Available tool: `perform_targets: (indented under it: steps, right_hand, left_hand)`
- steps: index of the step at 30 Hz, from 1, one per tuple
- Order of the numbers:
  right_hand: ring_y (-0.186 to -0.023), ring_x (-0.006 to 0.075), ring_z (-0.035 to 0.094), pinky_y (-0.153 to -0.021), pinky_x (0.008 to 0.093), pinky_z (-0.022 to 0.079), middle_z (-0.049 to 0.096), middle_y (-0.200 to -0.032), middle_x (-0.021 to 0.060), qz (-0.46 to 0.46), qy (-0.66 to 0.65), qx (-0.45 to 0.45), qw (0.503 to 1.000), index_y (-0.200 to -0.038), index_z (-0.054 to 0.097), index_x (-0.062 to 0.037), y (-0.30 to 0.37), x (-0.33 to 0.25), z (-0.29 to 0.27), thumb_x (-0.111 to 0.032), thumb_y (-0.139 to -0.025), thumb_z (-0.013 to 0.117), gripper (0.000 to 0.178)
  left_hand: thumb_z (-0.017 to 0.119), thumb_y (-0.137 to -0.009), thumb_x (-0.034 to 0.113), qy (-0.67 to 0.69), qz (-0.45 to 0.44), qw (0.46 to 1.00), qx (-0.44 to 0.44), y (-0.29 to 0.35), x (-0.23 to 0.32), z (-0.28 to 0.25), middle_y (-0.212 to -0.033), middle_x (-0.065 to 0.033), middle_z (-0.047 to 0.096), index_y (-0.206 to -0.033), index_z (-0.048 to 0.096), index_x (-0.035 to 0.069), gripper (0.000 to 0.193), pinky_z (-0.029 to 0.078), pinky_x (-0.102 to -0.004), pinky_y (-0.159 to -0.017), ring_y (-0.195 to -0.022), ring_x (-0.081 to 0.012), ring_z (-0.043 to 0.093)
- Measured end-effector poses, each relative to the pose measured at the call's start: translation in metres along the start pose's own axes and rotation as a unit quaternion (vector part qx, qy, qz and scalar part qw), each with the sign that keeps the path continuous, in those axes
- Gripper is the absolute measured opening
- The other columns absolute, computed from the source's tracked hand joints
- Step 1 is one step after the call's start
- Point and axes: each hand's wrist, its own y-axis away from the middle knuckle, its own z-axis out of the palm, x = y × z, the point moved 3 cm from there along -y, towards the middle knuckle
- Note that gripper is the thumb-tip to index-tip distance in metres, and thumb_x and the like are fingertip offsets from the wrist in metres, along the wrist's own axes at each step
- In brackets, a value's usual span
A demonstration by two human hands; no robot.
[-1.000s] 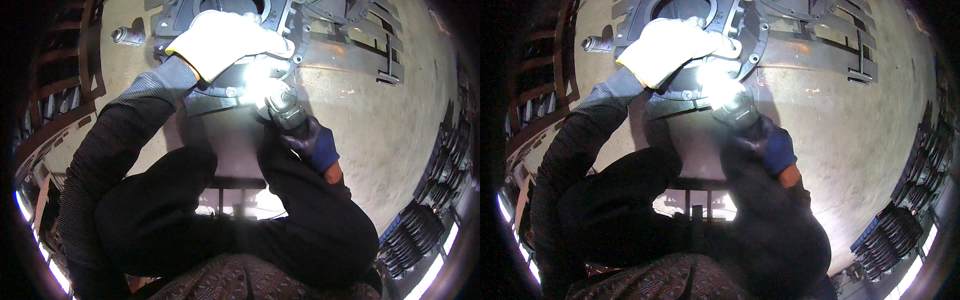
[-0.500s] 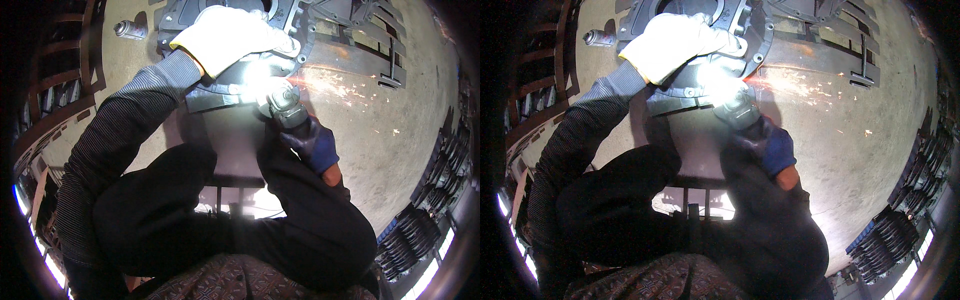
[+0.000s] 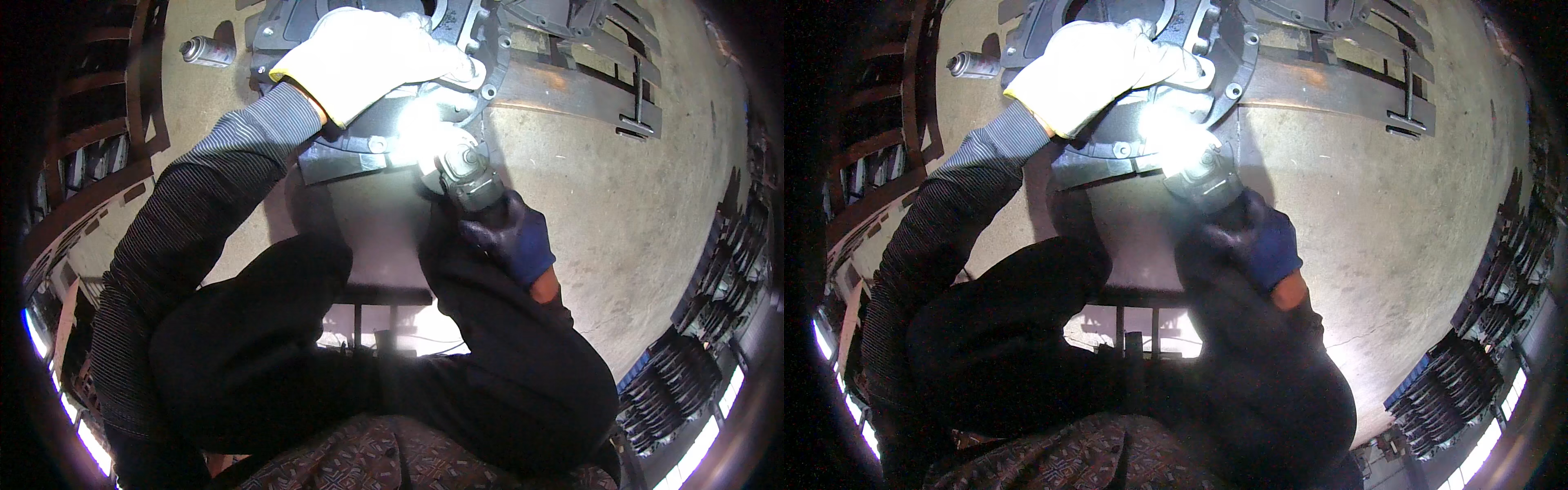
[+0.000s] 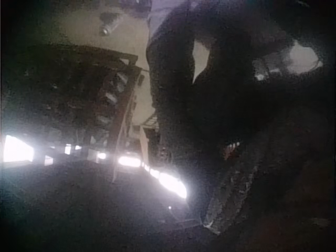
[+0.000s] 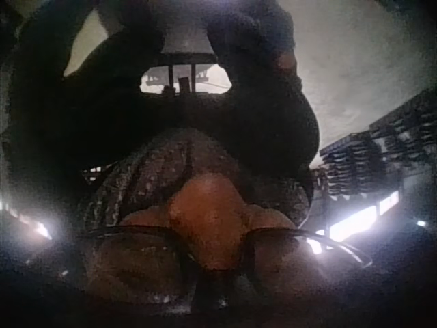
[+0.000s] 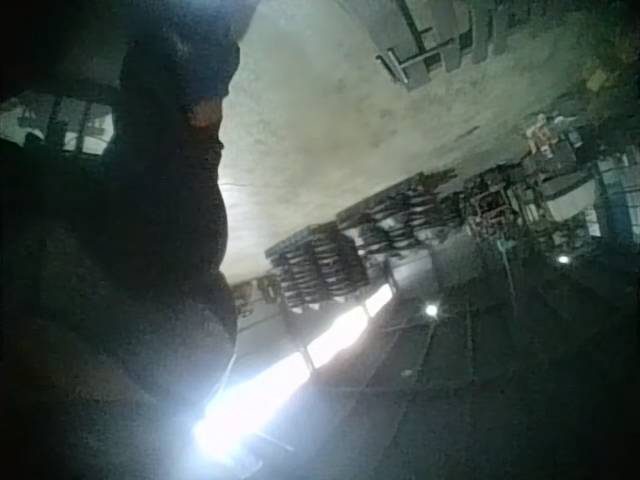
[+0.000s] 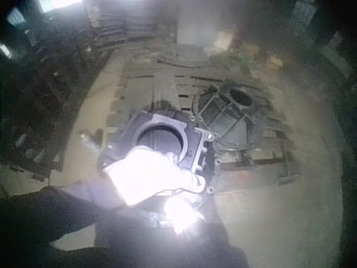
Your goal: The person sits on the floor and uses an angle grinder to smooth the edges of a large metal housing. They reposition the part multiple times to access different areas, then place it on a nearby rack and retrieve another similar part to continue grinding.
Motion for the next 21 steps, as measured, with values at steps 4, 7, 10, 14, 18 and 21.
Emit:
perform_targets:
  steps: [4, 7, 10, 14, 18, 21]
  right_hand:
    - [-0.105, 0.0422, 0.077, -0.089, 0.0476, 0.061, 0.079, -0.11, 0.024, -0.013, -0.037, 0.017, 0.999, -0.129, 0.07, -0.0037, -0.007, -0.005, 0.001, -0.056, -0.079, 0.09, 0.074]
    - [-0.104, 0.0421, 0.077, -0.088, 0.0478, 0.061, 0.079, -0.11, 0.0241, -0.003, -0.01, 0.016, 1.0, -0.129, 0.071, -0.0037, -0.007, -0.006, 0.003, -0.056, -0.08, 0.089, 0.074]
    - [-0.103, 0.0417, 0.077, -0.087, 0.0469, 0.061, 0.079, -0.11, 0.0235, -0.007, 0.005, 0.027, 1.0, -0.129, 0.071, -0.0038, -0.008, -0.003, 0.005, -0.056, -0.08, 0.09, 0.075]
    - [-0.103, 0.0407, 0.078, -0.088, 0.0469, 0.062, 0.079, -0.113, 0.0217, 0.0, -0.004, 0.011, 1.0, -0.141, 0.065, -0.0073, -0.009, 0.004, 0.01, -0.061, -0.08, 0.087, 0.084]
    - [-0.104, 0.0403, 0.078, -0.091, 0.0462, 0.063, 0.079, -0.115, 0.0205, -0.026, -0.035, 0.027, 0.999, -0.146, 0.062, -0.009, 0.001, 0.012, 0.008, -0.064, -0.08, 0.087, 0.09]
    - [-0.107, 0.0401, 0.077, -0.092, 0.046, 0.063, 0.079, -0.116, 0.02, 0.014, -0.007, -0.006, 1.0, -0.147, 0.062, -0.0106, 0.007, 0.018, 0.008, -0.063, -0.08, 0.087, 0.089]
  left_hand:
    - [0.053, -0.11, 0.053, 0.002, 0.01, 1.0, 0.013, 0.001, 0.001, -0.002, -0.098, -0.0112, 0.074, -0.129, 0.073, 0.02, 0.043, 0.059, -0.035, -0.07, -0.081, -0.0237, 0.075]
    - [0.053, -0.11, 0.054, 0.01, -0.016, 1.0, -0.008, 0.001, -0.001, 0.003, -0.1, -0.0113, 0.074, -0.128, 0.074, 0.018, 0.045, 0.06, -0.0351, -0.073, -0.083, -0.0244, 0.075]
    - [0.053, -0.11, 0.053, 0.018, 0.0, 1.0, 0.022, 0.002, -0.002, 0.004, -0.104, -0.0121, 0.076, -0.128, 0.074, 0.017, 0.046, 0.06, -0.0355, -0.077, -0.086, -0.0251, 0.076]
    - [0.054, -0.109, 0.052, 0.043, -0.02, 0.998, -0.032, 0.003, -0.004, 0.006, -0.109, -0.013, 0.077, -0.129, 0.074, 0.017, 0.045, 0.061, -0.0361, -0.082, -0.09, -0.0249, 0.076]
    - [0.054, -0.11, 0.049, 0.03, -0.008, 0.999, -0.012, 0.001, -0.003, 0.002, -0.109, -0.013, 0.077, -0.131, 0.073, 0.018, 0.043, 0.061, -0.036, -0.082, -0.092, -0.0246, 0.076]
    - [0.056, -0.11, 0.046, 0.006, -0.009, 0.999, -0.04, 0.003, -0.003, 0.006, -0.113, -0.0141, 0.076, -0.135, 0.071, 0.02, 0.039, 0.061, -0.0356, -0.083, -0.094, -0.0246, 0.076]
